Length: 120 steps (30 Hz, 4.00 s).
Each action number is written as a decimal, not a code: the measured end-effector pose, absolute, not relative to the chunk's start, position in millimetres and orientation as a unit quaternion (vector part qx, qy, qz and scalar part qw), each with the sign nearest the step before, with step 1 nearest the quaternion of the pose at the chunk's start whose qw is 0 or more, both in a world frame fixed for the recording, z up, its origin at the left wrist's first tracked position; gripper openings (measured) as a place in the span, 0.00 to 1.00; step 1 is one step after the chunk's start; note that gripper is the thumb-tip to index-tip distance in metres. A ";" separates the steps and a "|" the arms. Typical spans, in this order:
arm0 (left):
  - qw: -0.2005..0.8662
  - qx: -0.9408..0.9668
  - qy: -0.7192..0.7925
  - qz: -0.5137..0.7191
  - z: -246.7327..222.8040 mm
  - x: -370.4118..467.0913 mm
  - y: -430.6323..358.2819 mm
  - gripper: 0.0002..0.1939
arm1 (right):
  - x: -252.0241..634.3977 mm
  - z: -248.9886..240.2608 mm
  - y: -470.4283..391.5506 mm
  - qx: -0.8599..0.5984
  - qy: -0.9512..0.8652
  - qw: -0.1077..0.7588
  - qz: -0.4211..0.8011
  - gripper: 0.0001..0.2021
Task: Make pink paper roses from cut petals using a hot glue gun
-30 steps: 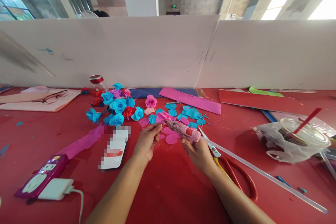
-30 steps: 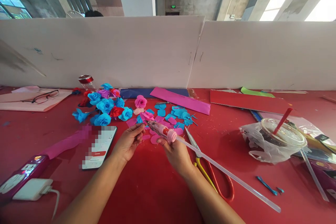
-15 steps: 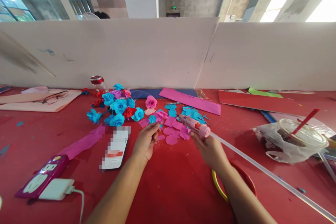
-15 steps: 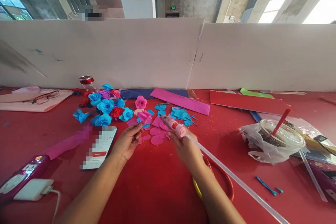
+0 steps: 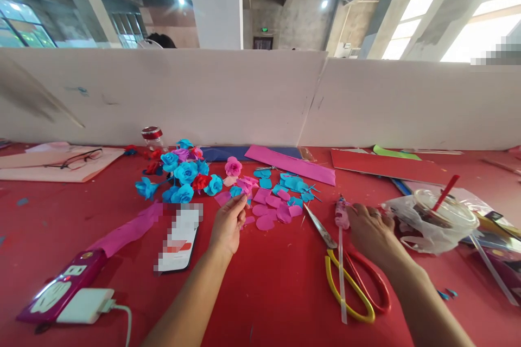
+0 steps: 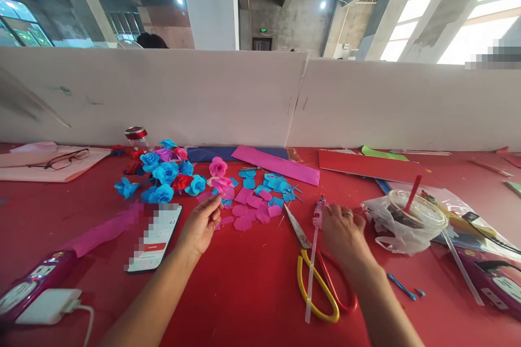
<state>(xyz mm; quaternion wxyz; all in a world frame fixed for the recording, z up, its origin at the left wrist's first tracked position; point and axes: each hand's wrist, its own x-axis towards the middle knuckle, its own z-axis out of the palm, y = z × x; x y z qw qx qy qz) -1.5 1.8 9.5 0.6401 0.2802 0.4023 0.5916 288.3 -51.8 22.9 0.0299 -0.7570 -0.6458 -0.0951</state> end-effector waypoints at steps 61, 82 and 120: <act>0.695 0.175 0.376 0.587 8.1 26.1 -20.4 0.10 | 129.0 24.4 -20.8 -0.534 -0.441 0.677 0.249 0.15; 0.701 0.208 0.347 0.587 8.0 20.9 -18.4 0.10 | 118.9 27.5 -30.3 -0.466 -0.364 0.614 0.523 0.13; 0.672 0.355 0.277 0.588 43.4 -23.6 -12.0 0.12 | 116.2 4.1 -28.3 -0.390 -0.550 0.647 0.355 0.07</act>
